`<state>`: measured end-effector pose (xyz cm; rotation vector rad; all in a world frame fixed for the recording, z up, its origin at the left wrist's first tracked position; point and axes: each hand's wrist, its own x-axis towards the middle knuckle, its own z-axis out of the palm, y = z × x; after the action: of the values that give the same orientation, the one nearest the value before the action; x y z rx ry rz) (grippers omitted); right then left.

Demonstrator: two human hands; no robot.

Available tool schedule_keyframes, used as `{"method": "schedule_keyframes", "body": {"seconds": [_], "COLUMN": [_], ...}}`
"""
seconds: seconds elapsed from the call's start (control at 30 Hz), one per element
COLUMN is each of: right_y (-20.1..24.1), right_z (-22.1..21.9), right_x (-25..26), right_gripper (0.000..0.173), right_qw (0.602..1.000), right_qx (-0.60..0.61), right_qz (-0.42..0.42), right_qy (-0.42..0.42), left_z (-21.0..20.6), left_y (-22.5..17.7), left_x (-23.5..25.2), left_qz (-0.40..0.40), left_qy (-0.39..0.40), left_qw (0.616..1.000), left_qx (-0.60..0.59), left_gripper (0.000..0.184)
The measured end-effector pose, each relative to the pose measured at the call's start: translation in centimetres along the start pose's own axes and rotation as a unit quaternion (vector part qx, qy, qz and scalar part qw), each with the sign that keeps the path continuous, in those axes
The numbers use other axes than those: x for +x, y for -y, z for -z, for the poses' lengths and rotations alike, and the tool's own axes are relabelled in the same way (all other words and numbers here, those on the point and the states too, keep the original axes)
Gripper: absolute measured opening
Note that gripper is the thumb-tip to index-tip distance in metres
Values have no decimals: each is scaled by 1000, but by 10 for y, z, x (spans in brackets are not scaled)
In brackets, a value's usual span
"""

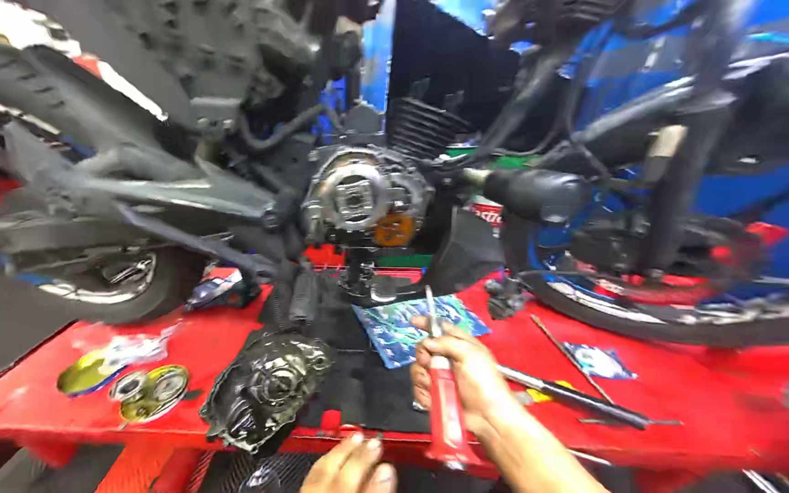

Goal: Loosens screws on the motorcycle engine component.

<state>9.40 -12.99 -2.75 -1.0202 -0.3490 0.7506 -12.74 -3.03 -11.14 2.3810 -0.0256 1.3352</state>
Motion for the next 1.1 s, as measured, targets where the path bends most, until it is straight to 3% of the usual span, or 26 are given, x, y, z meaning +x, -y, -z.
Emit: {"method": "schedule_keyframes", "body": {"seconds": [0.1,0.23,0.43,0.77,1.1], "right_y": [4,17,40,50,58], "right_z": [-14,-20,-18,-16,-23], "right_x": [17,44,95,118,114], "right_gripper": [35,31,26,29,31], "right_qw": [999,994,987,976,969], "right_qx": [52,97,152,198,230], "right_qz": [5,39,-19,-50,-63], "right_qy": [14,21,54,82,59], "left_z": [-36,-59,-68,-81,-57], "left_y": [-22,-3,18,33,35], "left_x": [56,99,143,169,198], "left_qz": [-103,-131,-190,-247,-351], "left_qy": [7,45,52,15,100], "left_qw": [993,982,956,945,909], "left_qx": [65,126,218,212,201], "left_gripper": [45,36,35,32,35]}}
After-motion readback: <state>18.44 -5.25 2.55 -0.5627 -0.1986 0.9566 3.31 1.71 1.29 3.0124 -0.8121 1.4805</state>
